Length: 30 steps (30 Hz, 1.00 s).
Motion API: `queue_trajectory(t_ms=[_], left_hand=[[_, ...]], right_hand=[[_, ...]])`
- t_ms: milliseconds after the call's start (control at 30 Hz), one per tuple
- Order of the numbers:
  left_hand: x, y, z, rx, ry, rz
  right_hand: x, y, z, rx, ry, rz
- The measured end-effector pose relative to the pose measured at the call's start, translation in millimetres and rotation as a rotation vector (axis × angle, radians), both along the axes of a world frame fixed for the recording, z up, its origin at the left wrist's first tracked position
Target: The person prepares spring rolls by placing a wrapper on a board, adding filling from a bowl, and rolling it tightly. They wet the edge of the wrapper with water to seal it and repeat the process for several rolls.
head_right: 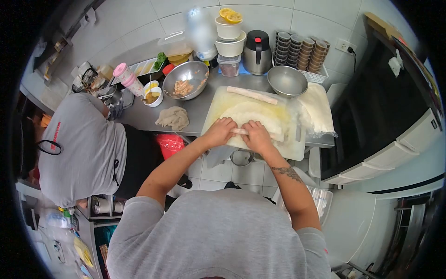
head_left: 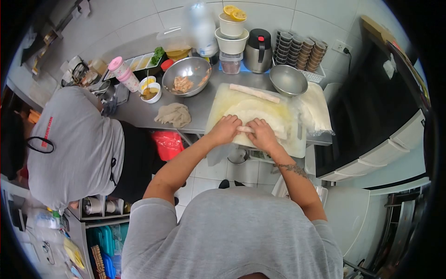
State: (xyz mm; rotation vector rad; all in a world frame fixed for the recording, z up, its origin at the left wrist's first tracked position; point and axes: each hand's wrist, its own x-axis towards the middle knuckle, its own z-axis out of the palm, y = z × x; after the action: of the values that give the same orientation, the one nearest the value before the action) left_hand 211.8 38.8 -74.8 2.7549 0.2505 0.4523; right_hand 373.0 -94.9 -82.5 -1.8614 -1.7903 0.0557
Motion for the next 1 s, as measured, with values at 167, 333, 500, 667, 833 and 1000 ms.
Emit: queue_trajectory(t_ms=[167, 333, 500, 667, 833, 1000], left_hand=[[1, -4, 13, 0.048, 0.045, 0.072], [10, -4, 3, -0.050, 0.033, 0.046], [21, -2, 10, -0.048, 0.079, 0.002], [34, -7, -5, -0.060, 0.056, -0.046], [38, 7, -2, -0.290, 0.046, -0.061], [43, 14, -6, -0.420, 0.064, 0.005]], right_hand=[[21, -33, 10, 0.027, 0.002, -0.045], [26, -44, 9, 0.030, 0.030, -0.081], [22, -33, 21, 0.034, 0.002, -0.013], [16, -16, 5, -0.025, -0.008, -0.024], [56, -35, 16, -0.079, 0.389, -0.063], [69, -35, 11, -0.155, 0.416, -0.190]])
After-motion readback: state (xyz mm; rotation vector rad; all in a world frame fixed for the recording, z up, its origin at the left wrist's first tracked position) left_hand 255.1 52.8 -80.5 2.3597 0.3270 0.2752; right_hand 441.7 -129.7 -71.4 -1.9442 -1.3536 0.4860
